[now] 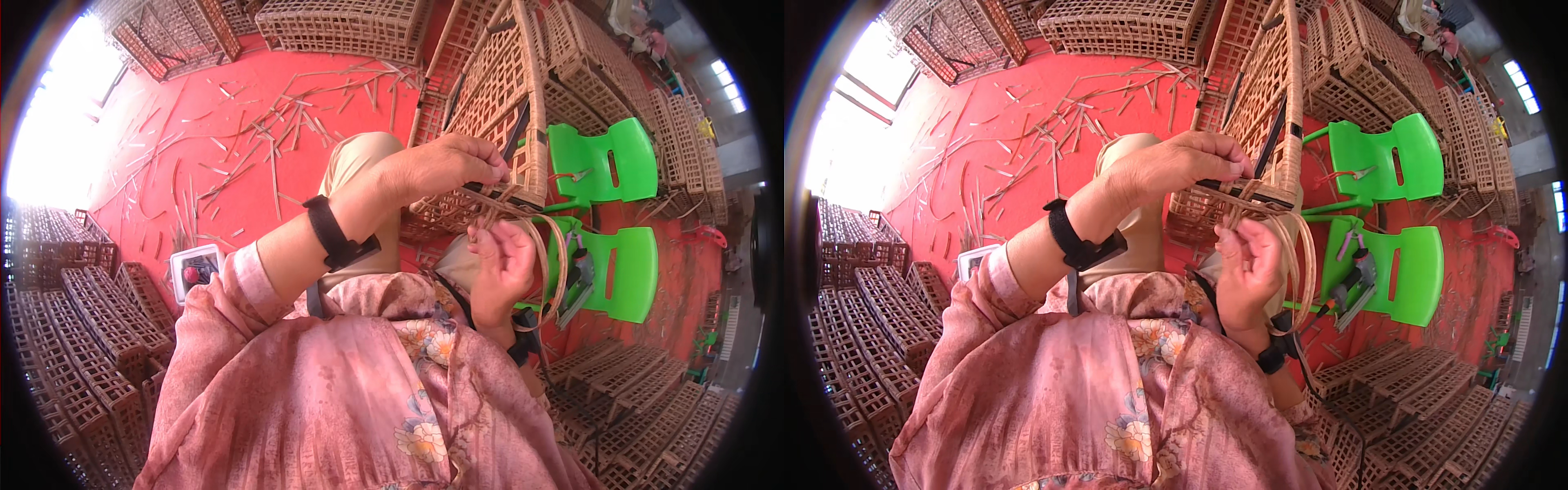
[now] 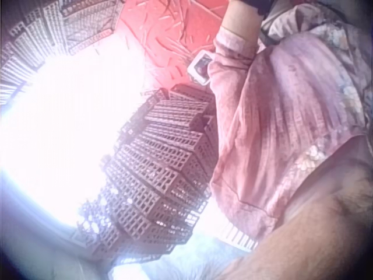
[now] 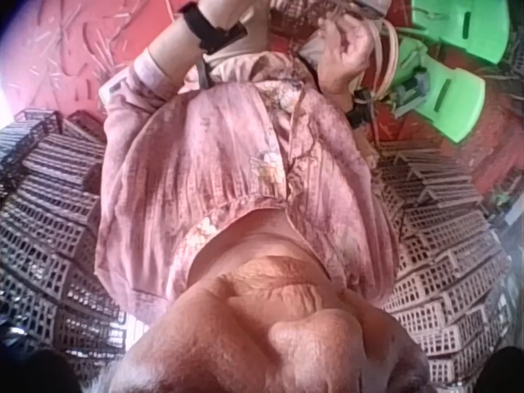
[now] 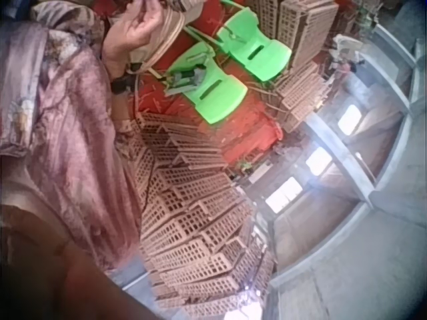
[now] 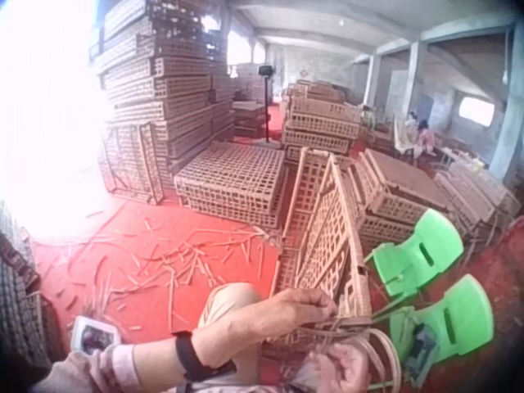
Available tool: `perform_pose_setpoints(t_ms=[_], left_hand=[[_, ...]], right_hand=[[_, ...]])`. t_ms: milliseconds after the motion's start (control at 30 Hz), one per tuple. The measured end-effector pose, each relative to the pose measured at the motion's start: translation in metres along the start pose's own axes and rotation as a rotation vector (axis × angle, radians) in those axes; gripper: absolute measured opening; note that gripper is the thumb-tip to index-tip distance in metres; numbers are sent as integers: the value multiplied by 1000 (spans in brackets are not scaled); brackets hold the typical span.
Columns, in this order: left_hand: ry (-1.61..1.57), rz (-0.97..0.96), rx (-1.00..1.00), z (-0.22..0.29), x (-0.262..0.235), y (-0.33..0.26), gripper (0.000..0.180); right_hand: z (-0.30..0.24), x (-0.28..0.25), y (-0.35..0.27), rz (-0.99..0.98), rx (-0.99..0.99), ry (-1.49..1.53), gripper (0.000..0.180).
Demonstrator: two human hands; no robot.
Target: The recorder is weaving and fastening strips of rattan or wicker onto a wooden furniture frame.
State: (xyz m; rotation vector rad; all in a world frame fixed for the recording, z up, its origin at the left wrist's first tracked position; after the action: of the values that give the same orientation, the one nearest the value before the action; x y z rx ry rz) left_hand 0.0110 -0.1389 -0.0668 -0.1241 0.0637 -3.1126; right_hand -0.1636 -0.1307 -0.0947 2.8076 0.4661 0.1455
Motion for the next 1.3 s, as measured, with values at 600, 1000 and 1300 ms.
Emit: perform_pose_setpoints(t_ms=[600,1000,1300], left_hand=[[28,1,27,-3,-2,0,23],[67,-7,15,7,1,-4,24],[1,-31,38,4,4,-2,23]], right_hand=[[-154,14,57,-383,-618,-360,9],[-207,17,148,-222,-688,-307,17],[-175,8,139,-737,-284,225,58]])
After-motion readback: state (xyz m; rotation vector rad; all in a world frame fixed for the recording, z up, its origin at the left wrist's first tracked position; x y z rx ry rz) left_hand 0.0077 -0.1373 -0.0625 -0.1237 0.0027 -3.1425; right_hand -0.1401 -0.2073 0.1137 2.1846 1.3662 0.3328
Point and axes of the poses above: each hand's wrist, its own y-axis towards the middle knuckle, its own x-axis out of the palm, z = x × y, the point moved 5 cm from there along y, towards the middle knuckle, and after that the axes turned 3 degrees about z, right-handed, at the moved point
